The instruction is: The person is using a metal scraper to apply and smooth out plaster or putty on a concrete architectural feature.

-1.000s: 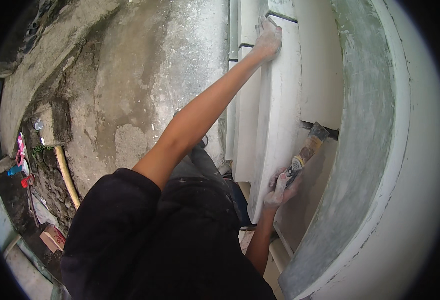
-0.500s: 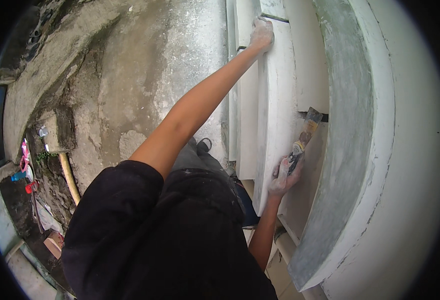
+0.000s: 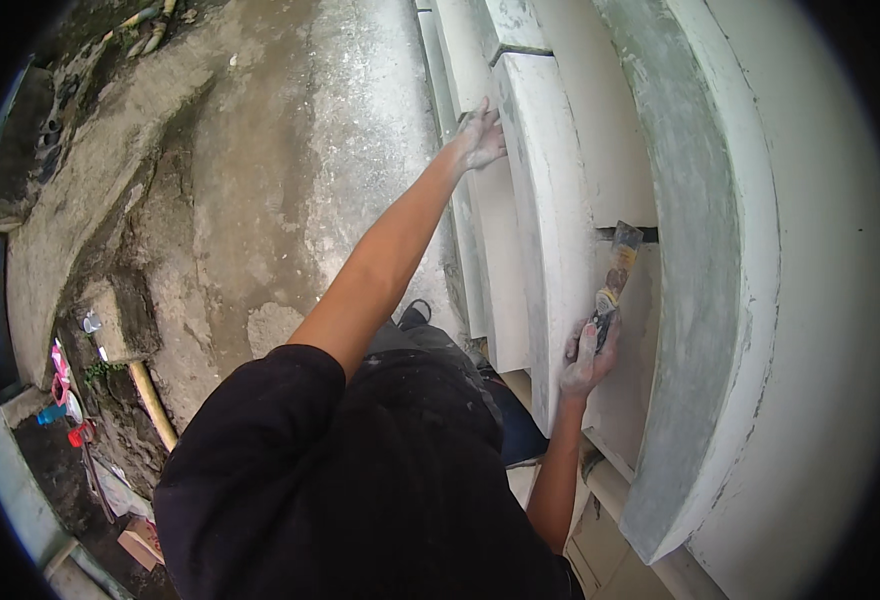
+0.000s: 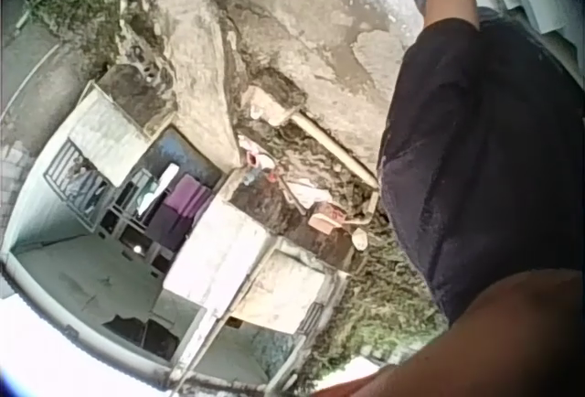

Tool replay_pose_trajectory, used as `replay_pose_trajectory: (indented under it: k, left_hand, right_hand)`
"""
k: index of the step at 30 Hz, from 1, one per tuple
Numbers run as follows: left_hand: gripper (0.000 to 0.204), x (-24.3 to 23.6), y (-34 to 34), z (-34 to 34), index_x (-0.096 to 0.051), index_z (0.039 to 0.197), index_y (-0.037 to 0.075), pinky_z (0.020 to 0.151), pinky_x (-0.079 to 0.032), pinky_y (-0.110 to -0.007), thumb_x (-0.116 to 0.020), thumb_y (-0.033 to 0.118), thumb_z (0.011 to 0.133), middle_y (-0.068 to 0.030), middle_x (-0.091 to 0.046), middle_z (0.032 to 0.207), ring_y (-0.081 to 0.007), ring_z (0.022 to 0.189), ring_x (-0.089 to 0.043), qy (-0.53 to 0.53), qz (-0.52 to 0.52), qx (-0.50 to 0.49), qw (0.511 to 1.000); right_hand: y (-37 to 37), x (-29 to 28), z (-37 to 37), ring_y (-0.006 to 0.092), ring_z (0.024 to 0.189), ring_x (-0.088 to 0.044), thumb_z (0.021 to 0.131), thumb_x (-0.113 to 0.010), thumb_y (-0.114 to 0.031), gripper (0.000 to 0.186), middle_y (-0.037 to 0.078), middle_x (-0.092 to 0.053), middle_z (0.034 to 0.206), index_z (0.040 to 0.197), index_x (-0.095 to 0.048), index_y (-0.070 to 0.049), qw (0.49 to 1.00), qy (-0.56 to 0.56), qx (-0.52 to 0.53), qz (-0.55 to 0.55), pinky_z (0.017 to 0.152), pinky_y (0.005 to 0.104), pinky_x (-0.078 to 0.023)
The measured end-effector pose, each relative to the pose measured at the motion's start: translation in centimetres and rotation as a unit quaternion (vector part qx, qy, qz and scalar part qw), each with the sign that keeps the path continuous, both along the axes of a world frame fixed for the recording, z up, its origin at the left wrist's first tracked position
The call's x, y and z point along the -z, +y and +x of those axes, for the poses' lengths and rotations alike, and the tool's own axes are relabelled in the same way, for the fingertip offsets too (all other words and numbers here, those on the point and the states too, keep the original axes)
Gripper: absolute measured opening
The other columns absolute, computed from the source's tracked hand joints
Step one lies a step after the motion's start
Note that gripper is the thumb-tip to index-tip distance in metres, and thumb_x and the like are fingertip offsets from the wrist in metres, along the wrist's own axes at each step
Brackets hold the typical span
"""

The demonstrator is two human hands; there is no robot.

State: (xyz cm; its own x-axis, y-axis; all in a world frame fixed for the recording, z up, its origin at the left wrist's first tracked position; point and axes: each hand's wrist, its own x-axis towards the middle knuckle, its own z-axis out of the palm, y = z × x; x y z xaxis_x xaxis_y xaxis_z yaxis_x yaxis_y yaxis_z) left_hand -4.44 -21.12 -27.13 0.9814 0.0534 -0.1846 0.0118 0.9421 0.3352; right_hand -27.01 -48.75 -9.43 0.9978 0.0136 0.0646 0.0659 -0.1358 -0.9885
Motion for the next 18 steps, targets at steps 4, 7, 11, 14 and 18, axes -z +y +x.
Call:
replay_pose_trajectory:
  k: [4, 7, 11, 14, 18]
  left_hand:
    - [0.041, 8.6, 1.7, -0.9, -0.048, 0.13, 0.007, 0.095, -0.045, -0.048, -0.052, 0.023, 0.093, -0.0191, -0.055, 0.13, -0.0303, 0.115, -0.055, 0.057, 0.803, -0.009, 0.593]
    - [0.038, 6.2, -2.6, -5.6, -0.054, 0.12, 0.006, 0.098, -0.042, -0.049, -0.058, 0.014, 0.083, -0.0237, -0.047, 0.129, -0.0395, 0.119, -0.047, 0.223, 0.555, 0.033, 0.801]
    - [0.036, 5.4, -0.6, -6.4, -0.054, 0.116, 0.004, 0.093, -0.045, -0.049, -0.058, 0.006, 0.08, -0.0217, -0.045, 0.129, -0.0425, 0.114, -0.049, 0.089, 0.783, -0.072, 0.611]
    - [0.032, 5.6, 2.0, -3.4, -0.053, 0.111, 0.002, 0.091, -0.046, -0.051, -0.058, 0.002, 0.079, -0.0227, -0.043, 0.131, -0.0445, 0.112, -0.051, 0.066, 0.807, 0.021, 0.587]
    - [0.037, 5.2, 3.2, -0.9, -0.051, 0.113, -0.003, 0.085, -0.048, -0.055, -0.057, 0.001, 0.077, -0.0286, -0.05, 0.121, -0.0487, 0.097, -0.058, 0.085, 0.757, 0.094, 0.641]
  right_hand:
    - [2.4, -0.3, 0.6, 0.0053, 0.052, -0.039, 0.095, -0.052, -0.019, 0.037, 0.002, -0.049, 0.074, 0.127, -0.048, 0.0, 0.999, -0.026, 0.017, -0.02, 0.043, 0.0195, -0.029]
    - [1.0, 0.1, -0.7, 0.0054, 0.05, -0.039, 0.093, -0.054, -0.021, 0.037, 0.002, -0.051, 0.074, 0.122, -0.051, 0.001, 0.991, -0.048, 0.106, -0.064, 0.042, 0.0203, -0.029]
    - [3.6, 0.0, -0.8, 0.0072, 0.054, -0.043, 0.09, -0.057, -0.025, 0.04, 0.004, -0.055, 0.078, 0.119, -0.055, 0.003, 0.971, -0.041, 0.17, -0.165, 0.047, 0.0206, -0.033]
    - [9.2, -1.5, -0.2, 0.0102, 0.067, -0.044, 0.088, -0.058, -0.019, 0.043, 0.003, -0.054, 0.081, 0.125, -0.052, 0.003, 0.937, -0.057, 0.151, -0.309, 0.062, 0.0242, -0.039]
    - [16.2, -2.2, 0.4, 0.008, 0.062, -0.042, 0.088, -0.059, -0.018, 0.037, 0.002, -0.048, 0.078, 0.118, -0.057, 0.004, 0.948, -0.086, 0.161, -0.261, 0.056, 0.0229, -0.036]
